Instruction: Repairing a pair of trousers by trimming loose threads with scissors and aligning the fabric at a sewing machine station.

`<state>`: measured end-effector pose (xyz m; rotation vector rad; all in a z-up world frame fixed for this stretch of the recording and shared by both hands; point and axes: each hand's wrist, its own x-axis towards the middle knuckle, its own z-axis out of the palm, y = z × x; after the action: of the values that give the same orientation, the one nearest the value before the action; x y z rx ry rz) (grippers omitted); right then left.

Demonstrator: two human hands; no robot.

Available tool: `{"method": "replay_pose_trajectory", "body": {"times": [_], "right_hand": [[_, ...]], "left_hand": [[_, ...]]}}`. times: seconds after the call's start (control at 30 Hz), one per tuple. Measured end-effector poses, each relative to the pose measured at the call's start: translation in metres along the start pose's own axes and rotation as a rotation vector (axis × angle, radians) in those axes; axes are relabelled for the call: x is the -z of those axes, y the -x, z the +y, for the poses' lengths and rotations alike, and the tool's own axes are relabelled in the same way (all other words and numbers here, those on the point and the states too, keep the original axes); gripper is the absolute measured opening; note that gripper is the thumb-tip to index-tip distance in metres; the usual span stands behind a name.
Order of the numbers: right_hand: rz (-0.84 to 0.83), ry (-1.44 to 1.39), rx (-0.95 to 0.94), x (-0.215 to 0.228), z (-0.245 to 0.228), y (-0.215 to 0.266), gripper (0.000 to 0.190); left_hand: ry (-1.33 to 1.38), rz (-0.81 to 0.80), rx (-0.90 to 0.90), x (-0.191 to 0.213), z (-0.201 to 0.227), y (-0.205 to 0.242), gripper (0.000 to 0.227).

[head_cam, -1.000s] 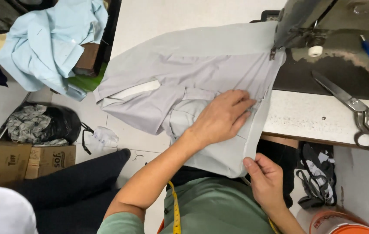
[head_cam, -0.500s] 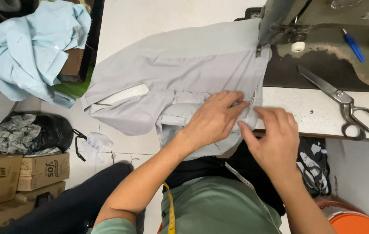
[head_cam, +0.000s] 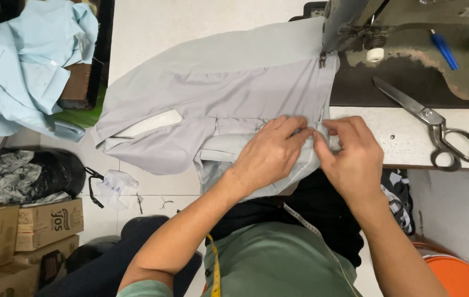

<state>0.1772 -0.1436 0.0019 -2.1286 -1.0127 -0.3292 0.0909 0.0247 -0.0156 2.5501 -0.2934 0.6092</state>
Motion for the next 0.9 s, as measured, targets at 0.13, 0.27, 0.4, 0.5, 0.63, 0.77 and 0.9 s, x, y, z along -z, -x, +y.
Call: {"method": "replay_pose_trajectory", "body": {"times": [0.13,0.27,0.4,0.5,0.63,0.77,0.9], "right_hand": [[0.049,-0.152,-0.032,-0.006,0.015,-0.002,0.003],[0.056,-0.176,-0.011,-0.001,0.002,-0.005,0.004],[-0.001,0.092,0.165,0.002,0.018,-0.001,0.007],[-0.029,0.046,0.176,0.002,0.028,-0.006,0.009],[0.008,0.008,0.198,-0.005,0.057,-0.054,0.014],[-0.041,-0.005,0.18,-0.028,0.087,-0.093,0.026],[-0.195,-0.176,-0.117,-0.037,0.098,-0.102,0.02]], "left_hand": [[-0.04,0.007,-0.017,0.002,0.003,-0.003,0.025],[-0.051,-0.041,-0.036,0.002,0.007,-0.004,0.025],[0.084,-0.02,-0.014,-0.016,-0.014,-0.013,0.021],[0.076,0.072,0.088,-0.015,-0.031,-0.045,0.03],[-0.141,-0.191,0.329,0.007,-0.032,-0.08,0.09],[-0.213,-0.275,0.343,-0.007,-0.042,-0.082,0.095],[-0.185,-0.211,0.328,-0.011,-0.046,-0.079,0.094]]}}
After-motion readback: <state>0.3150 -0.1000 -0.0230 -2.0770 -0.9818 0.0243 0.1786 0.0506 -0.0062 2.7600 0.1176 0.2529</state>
